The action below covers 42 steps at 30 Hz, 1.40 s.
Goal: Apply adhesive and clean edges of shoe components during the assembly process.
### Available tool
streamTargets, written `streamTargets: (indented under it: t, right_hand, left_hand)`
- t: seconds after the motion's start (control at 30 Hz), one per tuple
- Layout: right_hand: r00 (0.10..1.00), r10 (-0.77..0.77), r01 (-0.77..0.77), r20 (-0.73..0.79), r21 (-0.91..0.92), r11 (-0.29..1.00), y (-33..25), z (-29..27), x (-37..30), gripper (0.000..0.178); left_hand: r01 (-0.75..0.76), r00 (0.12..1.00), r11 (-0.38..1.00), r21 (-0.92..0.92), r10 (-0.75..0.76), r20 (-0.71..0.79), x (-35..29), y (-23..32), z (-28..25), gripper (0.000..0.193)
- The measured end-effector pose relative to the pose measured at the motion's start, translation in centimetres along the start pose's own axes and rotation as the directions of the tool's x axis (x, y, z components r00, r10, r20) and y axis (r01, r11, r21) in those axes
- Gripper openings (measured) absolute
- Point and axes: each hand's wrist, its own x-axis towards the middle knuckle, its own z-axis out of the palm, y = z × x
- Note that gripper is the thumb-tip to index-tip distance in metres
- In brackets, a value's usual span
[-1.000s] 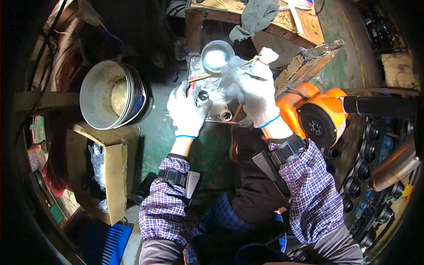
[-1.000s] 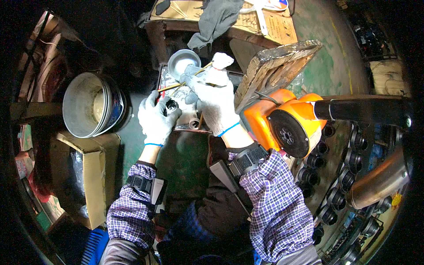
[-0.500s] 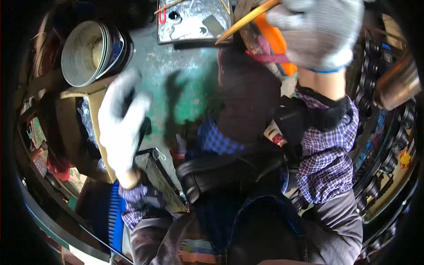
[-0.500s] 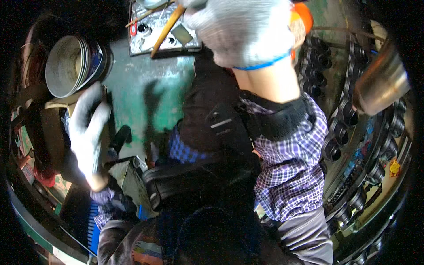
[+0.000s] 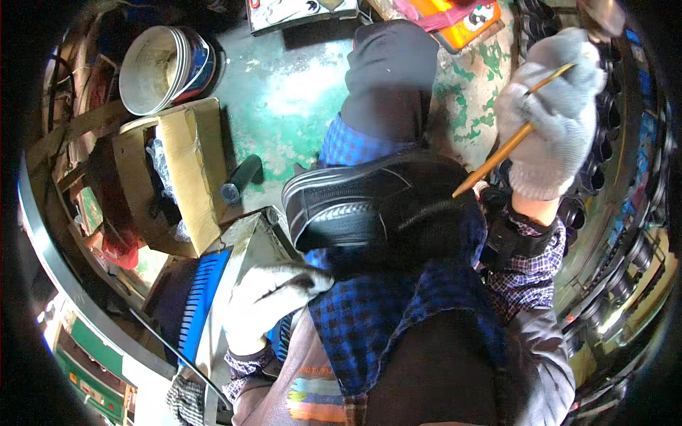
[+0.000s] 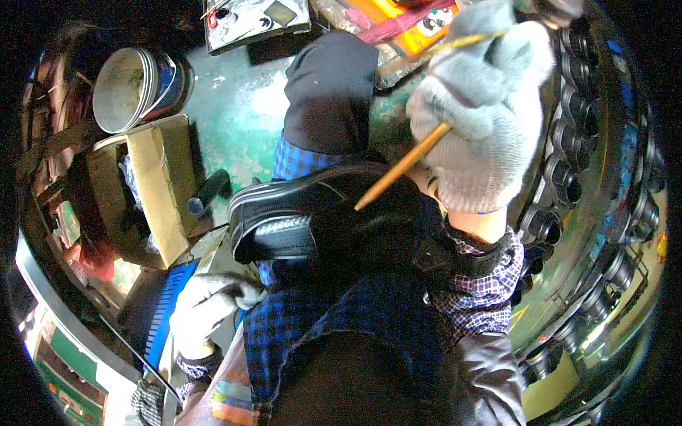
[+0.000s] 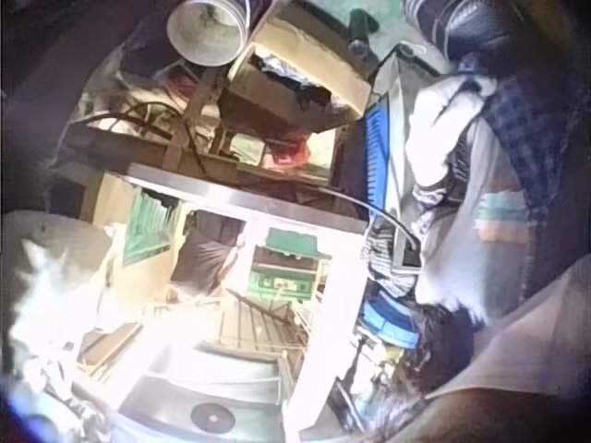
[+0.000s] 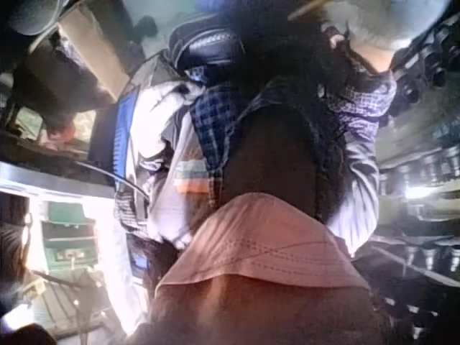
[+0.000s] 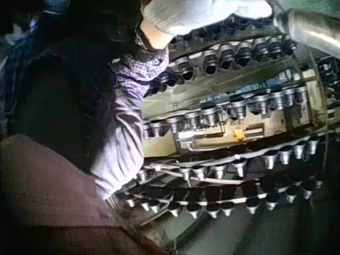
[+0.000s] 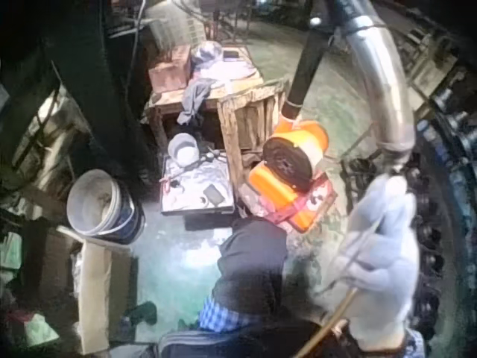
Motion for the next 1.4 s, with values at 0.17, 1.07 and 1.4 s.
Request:
streamTargets:
  t: [0.17,1.07,1.4]
  right_hand:
    - [0.948,0.043,0.002,-0.316,0.139,0.99,1.4,-2.2,-6.2,0.02]
    - [0.688,0.096,-0.163,-0.719,-0.024,0.986,1.6,-6.8,-16.5,0.043]
    - [0.799,0.188,-0.108,-0.572,0.171,0.979,2.0,-10.0,-16.3,0.02]
  left_hand:
    - [0.055,0.995,0.971,-0.231,-0.072,-0.066,1.6,-1.8,2.4,0.033]
    - [0.168,0.976,0.976,-0.14,-0.185,-0.116,11.1,-5.3,7.8,0.049]
    - [-0.001,0.982,0.894,0.447,0.087,-0.171,10.5,-5.3,9.0,0.052]
